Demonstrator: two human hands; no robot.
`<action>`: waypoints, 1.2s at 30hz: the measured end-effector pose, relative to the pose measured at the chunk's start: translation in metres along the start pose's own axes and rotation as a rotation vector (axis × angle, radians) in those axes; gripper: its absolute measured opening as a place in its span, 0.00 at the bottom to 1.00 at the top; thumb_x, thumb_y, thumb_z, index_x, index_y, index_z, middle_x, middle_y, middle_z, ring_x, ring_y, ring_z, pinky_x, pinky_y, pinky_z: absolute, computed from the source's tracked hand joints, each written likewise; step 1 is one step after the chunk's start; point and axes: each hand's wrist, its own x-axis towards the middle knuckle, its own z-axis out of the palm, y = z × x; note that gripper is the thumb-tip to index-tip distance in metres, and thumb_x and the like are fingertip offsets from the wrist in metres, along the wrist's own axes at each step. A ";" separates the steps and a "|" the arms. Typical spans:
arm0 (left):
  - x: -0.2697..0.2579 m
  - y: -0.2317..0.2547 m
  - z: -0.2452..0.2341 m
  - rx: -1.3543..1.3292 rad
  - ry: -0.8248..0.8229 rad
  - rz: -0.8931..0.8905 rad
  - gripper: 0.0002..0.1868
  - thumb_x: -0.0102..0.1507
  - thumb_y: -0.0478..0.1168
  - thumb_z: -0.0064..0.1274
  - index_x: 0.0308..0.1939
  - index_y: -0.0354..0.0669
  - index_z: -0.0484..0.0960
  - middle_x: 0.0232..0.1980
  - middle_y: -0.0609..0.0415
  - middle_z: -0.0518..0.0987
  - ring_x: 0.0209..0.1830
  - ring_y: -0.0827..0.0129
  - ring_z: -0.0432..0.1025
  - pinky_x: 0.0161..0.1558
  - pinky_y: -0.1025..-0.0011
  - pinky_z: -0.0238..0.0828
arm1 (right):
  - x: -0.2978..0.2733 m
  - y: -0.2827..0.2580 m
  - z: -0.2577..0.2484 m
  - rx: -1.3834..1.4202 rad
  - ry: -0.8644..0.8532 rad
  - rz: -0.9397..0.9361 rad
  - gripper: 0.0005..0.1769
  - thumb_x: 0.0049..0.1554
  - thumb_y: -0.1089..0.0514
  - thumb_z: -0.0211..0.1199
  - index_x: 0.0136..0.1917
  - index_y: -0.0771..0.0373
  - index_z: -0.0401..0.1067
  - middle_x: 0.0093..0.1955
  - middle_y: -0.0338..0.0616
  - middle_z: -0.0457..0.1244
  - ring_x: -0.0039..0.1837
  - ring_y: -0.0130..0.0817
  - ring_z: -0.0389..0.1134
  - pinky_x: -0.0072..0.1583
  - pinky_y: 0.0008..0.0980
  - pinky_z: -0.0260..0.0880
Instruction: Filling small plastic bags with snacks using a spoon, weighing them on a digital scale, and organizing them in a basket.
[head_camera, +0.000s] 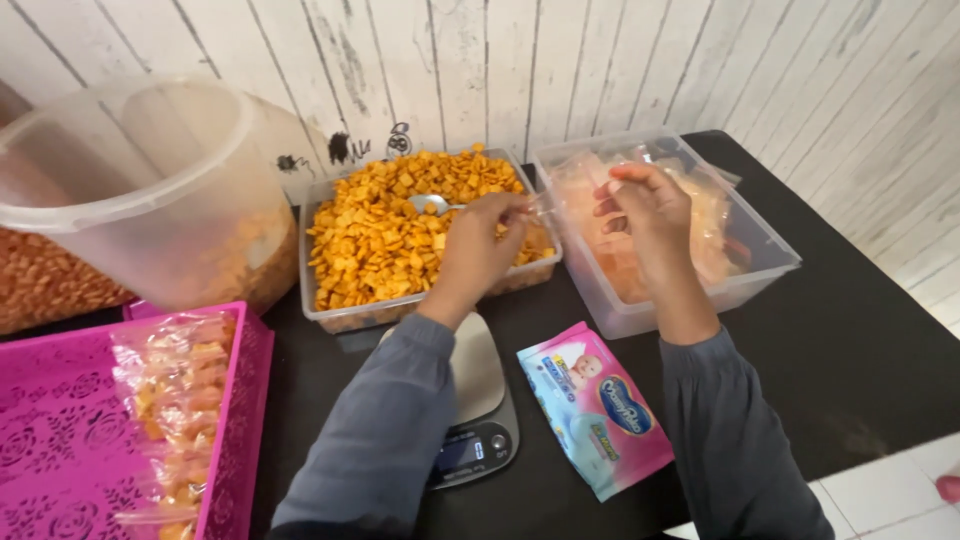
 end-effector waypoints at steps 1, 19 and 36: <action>-0.003 -0.004 -0.012 0.005 0.007 -0.004 0.09 0.59 0.37 0.56 0.43 0.52 0.85 0.34 0.50 0.82 0.37 0.57 0.79 0.42 0.63 0.75 | -0.002 0.001 0.009 0.002 -0.010 0.001 0.08 0.59 0.64 0.59 0.53 0.62 0.69 0.41 0.53 0.68 0.39 0.33 0.73 0.33 0.21 0.71; -0.028 -0.045 -0.093 0.105 0.227 -0.087 0.12 0.60 0.36 0.57 0.47 0.45 0.83 0.43 0.49 0.81 0.47 0.53 0.77 0.52 0.61 0.73 | -0.007 0.075 0.166 0.094 -0.278 0.189 0.19 0.52 0.70 0.64 0.58 0.73 0.72 0.39 0.43 0.64 0.36 0.26 0.66 0.34 0.22 0.70; 0.005 -0.053 -0.097 -0.064 0.329 -0.224 0.06 0.55 0.33 0.59 0.33 0.34 0.79 0.59 0.35 0.74 0.55 0.35 0.73 0.50 0.51 0.78 | 0.027 0.109 0.202 -0.004 -0.184 0.122 0.08 0.57 0.70 0.64 0.50 0.68 0.77 0.39 0.50 0.67 0.39 0.36 0.73 0.37 0.30 0.78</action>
